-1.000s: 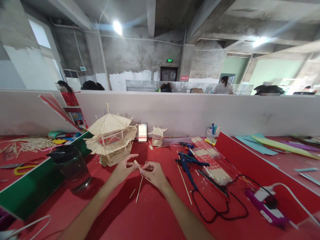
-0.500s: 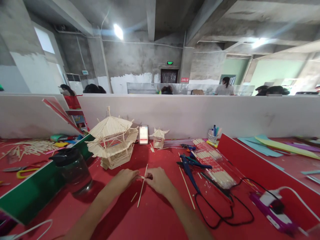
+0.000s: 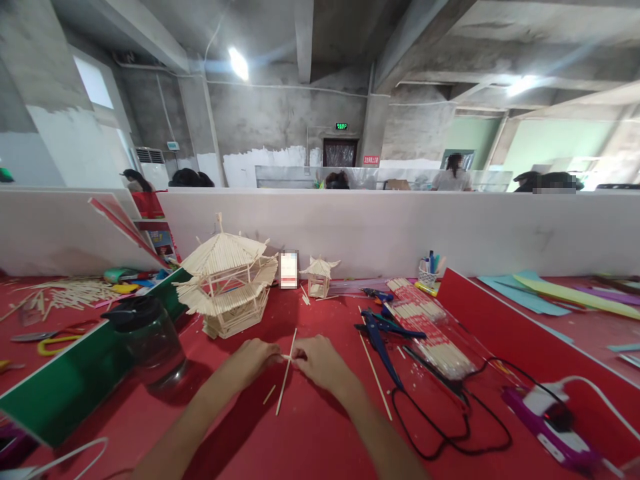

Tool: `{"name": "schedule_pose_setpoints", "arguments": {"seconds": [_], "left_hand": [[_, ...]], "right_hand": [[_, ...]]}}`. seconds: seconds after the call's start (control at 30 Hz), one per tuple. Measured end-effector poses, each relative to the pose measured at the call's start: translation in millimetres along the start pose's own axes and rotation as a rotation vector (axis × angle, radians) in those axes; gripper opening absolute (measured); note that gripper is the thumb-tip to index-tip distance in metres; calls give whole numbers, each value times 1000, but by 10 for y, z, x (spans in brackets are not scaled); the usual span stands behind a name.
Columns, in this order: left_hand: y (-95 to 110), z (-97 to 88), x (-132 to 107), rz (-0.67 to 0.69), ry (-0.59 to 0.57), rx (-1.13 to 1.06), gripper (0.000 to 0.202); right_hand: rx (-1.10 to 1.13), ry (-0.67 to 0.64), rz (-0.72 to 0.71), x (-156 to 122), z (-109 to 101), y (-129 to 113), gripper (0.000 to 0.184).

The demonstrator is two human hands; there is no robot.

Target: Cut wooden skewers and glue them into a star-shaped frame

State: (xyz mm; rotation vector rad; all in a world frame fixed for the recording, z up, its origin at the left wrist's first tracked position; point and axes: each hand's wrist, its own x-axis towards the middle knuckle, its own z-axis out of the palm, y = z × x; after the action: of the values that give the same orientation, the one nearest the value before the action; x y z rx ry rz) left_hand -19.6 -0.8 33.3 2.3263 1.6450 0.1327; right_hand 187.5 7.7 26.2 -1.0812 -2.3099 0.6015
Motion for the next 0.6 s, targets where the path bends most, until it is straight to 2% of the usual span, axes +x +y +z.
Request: {"name": "schedule_pose_setpoints", "arguments": {"seconds": [0.1, 0.2, 0.4, 0.6], "left_hand": [[13, -7, -2, 27, 19, 92, 31], [35, -22, -30, 67, 13, 85, 30], [65, -57, -118, 145, -33, 135, 29], [145, -55, -114, 67, -30, 178, 28]], "right_hand": [[-32, -13, -2, 2, -7, 23, 17], [-81, -14, -10, 1, -7, 63, 18], [-179, -99, -128, -8, -13, 114, 20], [-288, -91, -148, 0, -52, 89, 17]]}}
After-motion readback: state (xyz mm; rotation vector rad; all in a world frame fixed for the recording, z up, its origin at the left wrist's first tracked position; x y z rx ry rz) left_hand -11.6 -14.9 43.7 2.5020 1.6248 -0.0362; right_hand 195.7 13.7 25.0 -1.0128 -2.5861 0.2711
